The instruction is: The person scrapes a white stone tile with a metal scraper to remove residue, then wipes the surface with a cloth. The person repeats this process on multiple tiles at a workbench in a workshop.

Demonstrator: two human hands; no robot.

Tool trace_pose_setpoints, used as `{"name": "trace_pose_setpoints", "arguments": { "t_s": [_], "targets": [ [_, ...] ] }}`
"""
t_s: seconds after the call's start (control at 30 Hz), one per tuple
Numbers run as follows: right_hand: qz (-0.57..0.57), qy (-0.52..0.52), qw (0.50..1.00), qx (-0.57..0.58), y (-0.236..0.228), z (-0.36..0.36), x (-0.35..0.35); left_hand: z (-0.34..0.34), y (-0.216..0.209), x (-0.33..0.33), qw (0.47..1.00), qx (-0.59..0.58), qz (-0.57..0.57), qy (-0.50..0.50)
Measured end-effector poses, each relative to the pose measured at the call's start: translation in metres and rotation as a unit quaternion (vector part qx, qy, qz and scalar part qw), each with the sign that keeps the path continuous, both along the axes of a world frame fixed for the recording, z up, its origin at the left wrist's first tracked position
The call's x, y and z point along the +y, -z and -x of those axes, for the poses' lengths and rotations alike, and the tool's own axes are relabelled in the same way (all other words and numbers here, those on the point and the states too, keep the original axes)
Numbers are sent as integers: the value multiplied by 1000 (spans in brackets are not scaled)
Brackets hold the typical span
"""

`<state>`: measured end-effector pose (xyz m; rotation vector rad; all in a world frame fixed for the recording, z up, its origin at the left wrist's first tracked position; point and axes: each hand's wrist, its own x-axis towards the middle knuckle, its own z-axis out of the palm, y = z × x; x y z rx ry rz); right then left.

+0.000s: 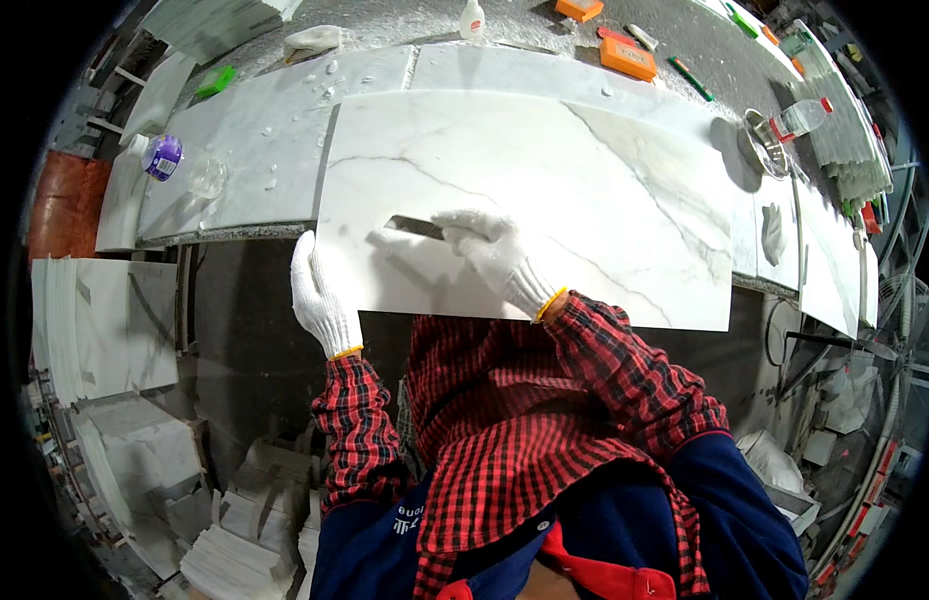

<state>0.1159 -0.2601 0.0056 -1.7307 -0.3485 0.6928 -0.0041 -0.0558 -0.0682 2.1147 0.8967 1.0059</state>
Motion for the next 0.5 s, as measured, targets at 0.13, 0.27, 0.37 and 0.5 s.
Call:
{"name": "trace_pose_setpoints", "arguments": {
  "t_s": [0.13,0.27,0.37,0.5],
  "targets": [
    [-64,11,974,-215,25,-3,-8,-1,-10,-4,997,2,62,35],
    [-13,139,960,-241,38,-36,-44,15,-27,1,994,17,51,94],
    [22,214,958,-190,30,-55,-82,24,-38,5,988,25,14,154],
    [39,286,928,-234,45,-84,-134,18,-46,13,962,17,24,271]
  ]
}}
